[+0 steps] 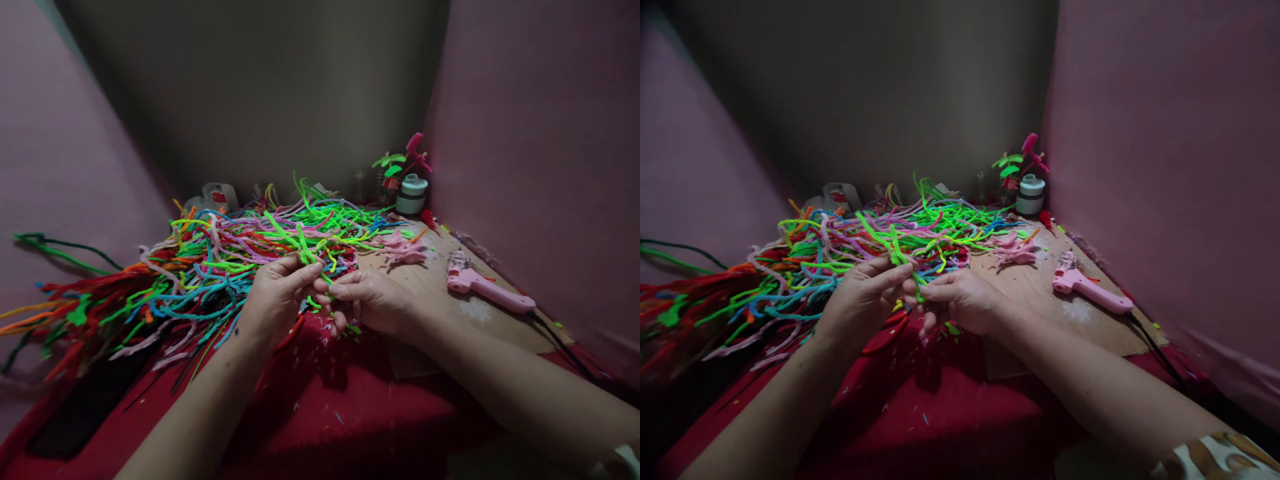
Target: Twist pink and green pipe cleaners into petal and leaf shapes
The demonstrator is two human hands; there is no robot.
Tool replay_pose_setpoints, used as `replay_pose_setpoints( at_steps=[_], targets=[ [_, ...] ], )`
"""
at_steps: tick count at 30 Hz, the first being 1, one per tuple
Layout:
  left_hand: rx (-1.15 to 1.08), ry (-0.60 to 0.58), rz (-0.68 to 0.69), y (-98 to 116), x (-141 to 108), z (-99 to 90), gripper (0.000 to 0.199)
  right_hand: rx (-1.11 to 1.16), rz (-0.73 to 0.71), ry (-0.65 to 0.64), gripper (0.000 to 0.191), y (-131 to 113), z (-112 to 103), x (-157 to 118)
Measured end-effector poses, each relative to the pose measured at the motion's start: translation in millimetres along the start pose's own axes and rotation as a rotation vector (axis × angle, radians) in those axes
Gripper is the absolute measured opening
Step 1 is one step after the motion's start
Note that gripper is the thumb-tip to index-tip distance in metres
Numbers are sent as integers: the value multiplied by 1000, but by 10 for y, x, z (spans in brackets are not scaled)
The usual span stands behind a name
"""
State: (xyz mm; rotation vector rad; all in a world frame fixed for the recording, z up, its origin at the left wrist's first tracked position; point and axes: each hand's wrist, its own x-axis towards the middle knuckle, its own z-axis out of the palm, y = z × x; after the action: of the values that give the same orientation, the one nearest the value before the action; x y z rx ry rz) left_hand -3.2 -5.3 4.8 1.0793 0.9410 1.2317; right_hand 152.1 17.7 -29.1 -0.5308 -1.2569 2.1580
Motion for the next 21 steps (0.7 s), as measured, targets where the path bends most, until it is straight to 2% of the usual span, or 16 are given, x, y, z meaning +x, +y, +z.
replay_pose_setpoints(
  at_steps=[3, 7, 11, 18, 21],
  targets=[
    [-6, -58, -11, 10, 4, -10, 11, 205, 37, -105, 18, 22, -27, 13],
    [26, -92, -20, 7, 15, -48, 11, 294, 41, -38, 10, 74, -39, 51],
    [85, -6, 29, -11, 19, -54, 11, 331, -8, 54, 5, 88, -9, 84],
    [193, 212, 163, -11, 31, -15, 16, 230, -104, 168, 15, 55, 46, 101],
    [262, 213, 193, 14, 42, -28, 25, 151, -112, 160, 17, 29, 56, 86]
  ],
)
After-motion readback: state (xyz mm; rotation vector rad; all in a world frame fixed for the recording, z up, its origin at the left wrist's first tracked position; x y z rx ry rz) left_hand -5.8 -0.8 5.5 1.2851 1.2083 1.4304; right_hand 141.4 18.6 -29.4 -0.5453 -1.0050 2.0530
